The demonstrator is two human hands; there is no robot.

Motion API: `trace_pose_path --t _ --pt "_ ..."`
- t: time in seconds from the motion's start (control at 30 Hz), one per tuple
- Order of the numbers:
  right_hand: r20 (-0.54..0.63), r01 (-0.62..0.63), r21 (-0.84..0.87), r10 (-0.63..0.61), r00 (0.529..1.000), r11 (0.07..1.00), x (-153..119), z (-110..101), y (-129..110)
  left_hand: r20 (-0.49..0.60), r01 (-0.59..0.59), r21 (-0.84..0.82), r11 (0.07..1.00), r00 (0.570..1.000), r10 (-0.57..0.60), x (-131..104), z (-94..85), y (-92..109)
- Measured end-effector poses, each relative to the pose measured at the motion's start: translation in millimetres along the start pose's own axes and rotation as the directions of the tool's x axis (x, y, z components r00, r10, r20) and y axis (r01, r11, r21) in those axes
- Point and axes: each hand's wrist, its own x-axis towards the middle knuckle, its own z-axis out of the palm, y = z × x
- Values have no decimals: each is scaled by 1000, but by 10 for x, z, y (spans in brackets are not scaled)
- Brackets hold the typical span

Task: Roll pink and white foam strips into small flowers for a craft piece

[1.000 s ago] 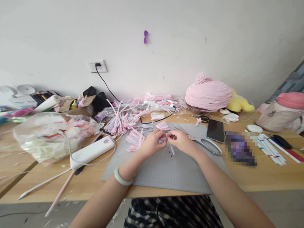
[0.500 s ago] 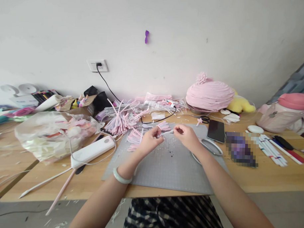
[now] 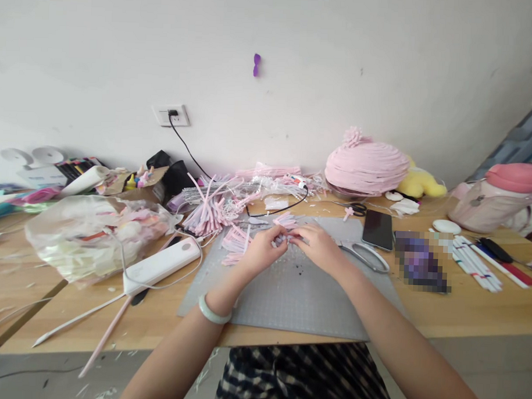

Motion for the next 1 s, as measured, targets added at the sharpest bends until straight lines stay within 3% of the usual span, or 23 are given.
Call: trace_pose_path --t 0.53,0.73,0.83,1.0 --pt "-103 -161 -42 156 982 986 38 -2 68 -45 46 -122 991 998 -52 -5 18 29" --pt "-143 -164 -72 152 978 984 52 -23 67 -22 89 -180 980 995 -95 -5 4 71" --pt "-166 -168 -96 150 975 981 59 -40 55 -24 117 -285 951 991 -129 1 -1 83" --pt "-16 -221 -40 221 975 974 29 -96 56 113 211 -542 814 977 -179 28 -4 45"
